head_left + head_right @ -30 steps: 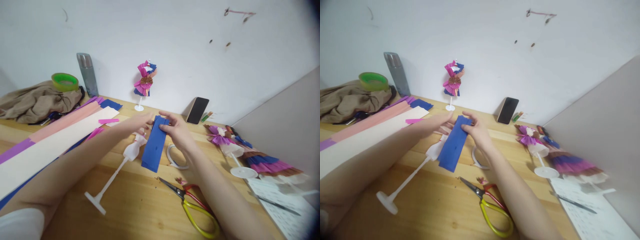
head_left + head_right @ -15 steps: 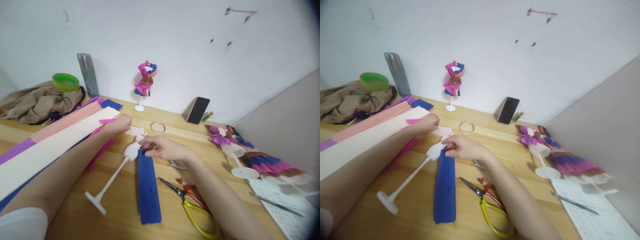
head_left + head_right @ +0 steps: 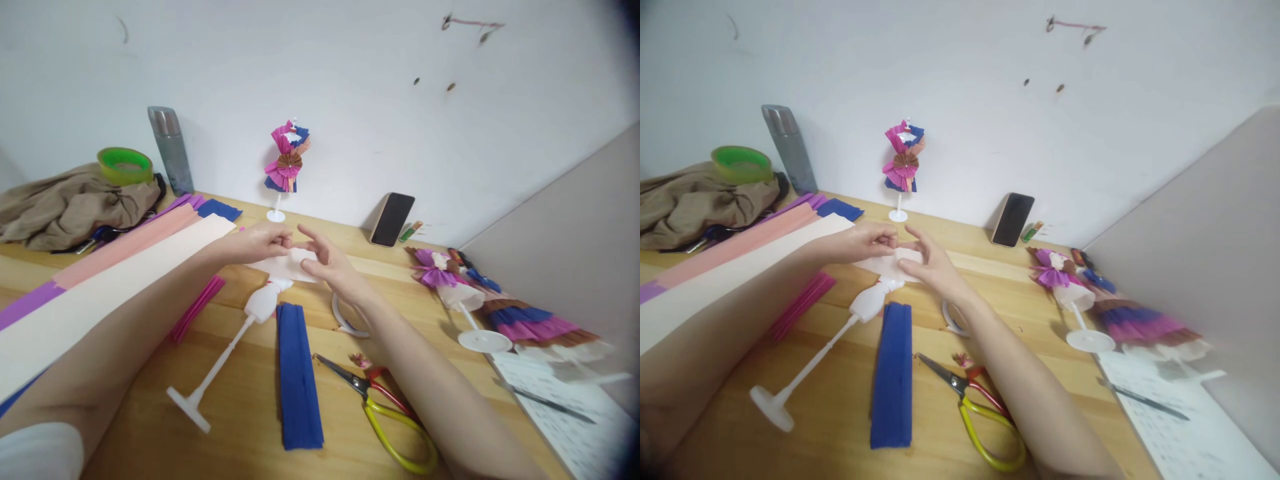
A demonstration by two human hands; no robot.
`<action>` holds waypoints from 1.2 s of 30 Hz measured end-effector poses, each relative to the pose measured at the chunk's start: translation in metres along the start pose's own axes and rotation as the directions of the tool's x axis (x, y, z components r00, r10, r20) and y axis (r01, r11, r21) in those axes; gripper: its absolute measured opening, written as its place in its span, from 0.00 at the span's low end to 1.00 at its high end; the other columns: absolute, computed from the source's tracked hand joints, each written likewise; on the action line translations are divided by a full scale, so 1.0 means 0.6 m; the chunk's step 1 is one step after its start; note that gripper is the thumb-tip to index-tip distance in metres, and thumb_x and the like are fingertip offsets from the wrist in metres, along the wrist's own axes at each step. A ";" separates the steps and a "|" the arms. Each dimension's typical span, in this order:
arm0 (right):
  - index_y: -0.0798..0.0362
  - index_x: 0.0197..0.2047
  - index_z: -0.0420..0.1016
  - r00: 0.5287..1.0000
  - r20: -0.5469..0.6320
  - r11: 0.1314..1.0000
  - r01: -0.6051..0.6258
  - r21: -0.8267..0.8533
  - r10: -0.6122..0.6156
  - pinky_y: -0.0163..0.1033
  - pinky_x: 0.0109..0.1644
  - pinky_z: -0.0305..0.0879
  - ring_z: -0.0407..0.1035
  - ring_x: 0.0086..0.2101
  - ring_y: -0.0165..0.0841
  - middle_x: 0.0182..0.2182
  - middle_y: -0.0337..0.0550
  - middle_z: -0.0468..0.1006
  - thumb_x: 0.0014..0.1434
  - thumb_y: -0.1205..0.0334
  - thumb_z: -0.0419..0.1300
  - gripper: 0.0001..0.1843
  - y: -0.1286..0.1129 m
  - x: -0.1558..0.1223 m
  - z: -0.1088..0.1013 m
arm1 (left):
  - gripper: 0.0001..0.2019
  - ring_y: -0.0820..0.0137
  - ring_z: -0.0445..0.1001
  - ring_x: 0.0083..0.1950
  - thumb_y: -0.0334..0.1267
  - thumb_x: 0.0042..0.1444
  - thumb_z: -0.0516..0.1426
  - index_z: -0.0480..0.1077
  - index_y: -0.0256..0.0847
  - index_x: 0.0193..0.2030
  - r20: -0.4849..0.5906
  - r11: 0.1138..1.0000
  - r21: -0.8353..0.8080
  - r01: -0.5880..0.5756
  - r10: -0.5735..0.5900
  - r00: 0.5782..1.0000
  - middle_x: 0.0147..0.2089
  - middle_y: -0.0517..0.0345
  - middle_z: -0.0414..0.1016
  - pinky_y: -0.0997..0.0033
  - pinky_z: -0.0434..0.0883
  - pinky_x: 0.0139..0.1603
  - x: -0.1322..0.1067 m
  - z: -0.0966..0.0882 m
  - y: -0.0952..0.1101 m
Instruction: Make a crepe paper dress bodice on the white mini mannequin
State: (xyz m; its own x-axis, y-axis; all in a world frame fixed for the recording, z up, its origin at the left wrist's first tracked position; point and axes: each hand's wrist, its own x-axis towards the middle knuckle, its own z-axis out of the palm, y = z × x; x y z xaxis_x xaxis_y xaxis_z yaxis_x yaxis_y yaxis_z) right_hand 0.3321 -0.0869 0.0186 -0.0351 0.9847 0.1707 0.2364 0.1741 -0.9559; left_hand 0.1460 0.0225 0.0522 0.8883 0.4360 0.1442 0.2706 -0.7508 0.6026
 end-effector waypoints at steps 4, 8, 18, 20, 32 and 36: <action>0.54 0.41 0.78 0.992 -0.065 0.987 -0.116 -0.115 0.109 0.35 0.31 0.61 0.64 0.26 0.29 0.27 0.37 0.73 0.44 0.58 0.68 0.19 0.017 0.008 0.006 | 0.05 0.71 0.66 0.33 0.38 0.53 0.55 0.68 0.40 0.33 0.004 0.998 -0.028 0.052 -0.051 0.999 0.30 0.62 0.68 0.74 0.60 0.34 0.006 0.014 -0.013; 0.54 0.24 0.71 0.974 -0.032 0.944 -0.226 -0.242 0.225 0.34 0.27 0.55 0.59 0.23 0.27 0.20 0.35 0.67 0.44 0.61 0.65 0.07 0.030 0.014 0.008 | 0.06 0.71 0.66 0.31 0.40 0.50 0.58 0.71 0.40 0.31 0.038 0.991 0.039 0.130 -0.131 0.991 0.28 0.62 0.70 0.74 0.59 0.32 0.007 0.014 -0.043; 0.53 0.23 0.68 0.958 0.165 0.891 -0.144 -0.432 0.234 0.33 0.25 0.51 0.60 0.22 0.27 0.19 0.35 0.67 0.49 0.65 0.59 0.05 0.041 0.003 0.012 | 0.05 0.71 0.68 0.29 0.35 0.48 0.55 0.72 0.40 0.31 0.074 0.955 0.125 0.270 -0.281 0.957 0.28 0.60 0.73 0.75 0.60 0.28 -0.006 -0.011 -0.022; 0.53 0.24 0.69 0.950 0.196 0.878 -0.128 -0.462 0.242 0.33 0.26 0.53 0.61 0.23 0.28 0.20 0.35 0.68 0.50 0.65 0.58 0.04 0.039 0.001 0.012 | 0.04 0.71 0.67 0.26 0.33 0.48 0.55 0.70 0.40 0.26 -0.038 0.928 0.187 0.323 -0.321 0.946 0.25 0.59 0.71 0.74 0.59 0.26 -0.011 -0.020 0.006; 0.55 0.30 0.74 0.939 0.211 0.892 -0.165 -0.420 0.273 0.33 0.28 0.56 0.66 0.26 0.30 0.23 0.37 0.73 0.53 0.62 0.59 0.06 0.041 -0.001 0.015 | 0.18 0.65 0.71 0.22 0.41 0.54 0.53 0.63 0.40 0.14 0.190 0.871 0.231 0.435 -0.478 0.857 0.19 0.50 0.72 0.69 0.65 0.26 -0.008 0.032 0.040; 0.55 0.28 0.74 0.932 0.150 0.893 -0.257 -0.370 0.330 0.32 0.27 0.56 0.63 0.24 0.28 0.21 0.36 0.71 0.51 0.64 0.61 0.04 0.035 0.001 0.020 | 0.20 0.64 0.73 0.24 0.43 0.54 0.55 0.64 0.40 0.13 0.123 0.849 0.144 0.509 -0.526 0.842 0.18 0.48 0.72 0.69 0.66 0.27 -0.005 0.033 0.040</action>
State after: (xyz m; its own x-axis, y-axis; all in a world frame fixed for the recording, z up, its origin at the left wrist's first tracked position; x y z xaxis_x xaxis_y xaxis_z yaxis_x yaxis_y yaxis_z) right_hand 0.3252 -0.0825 -0.0042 -0.1008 0.9761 -0.1923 0.5791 -0.0996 -0.8092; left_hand 0.1569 -0.0066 0.0507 0.6511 0.7005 -0.2923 0.7354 -0.4868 0.4715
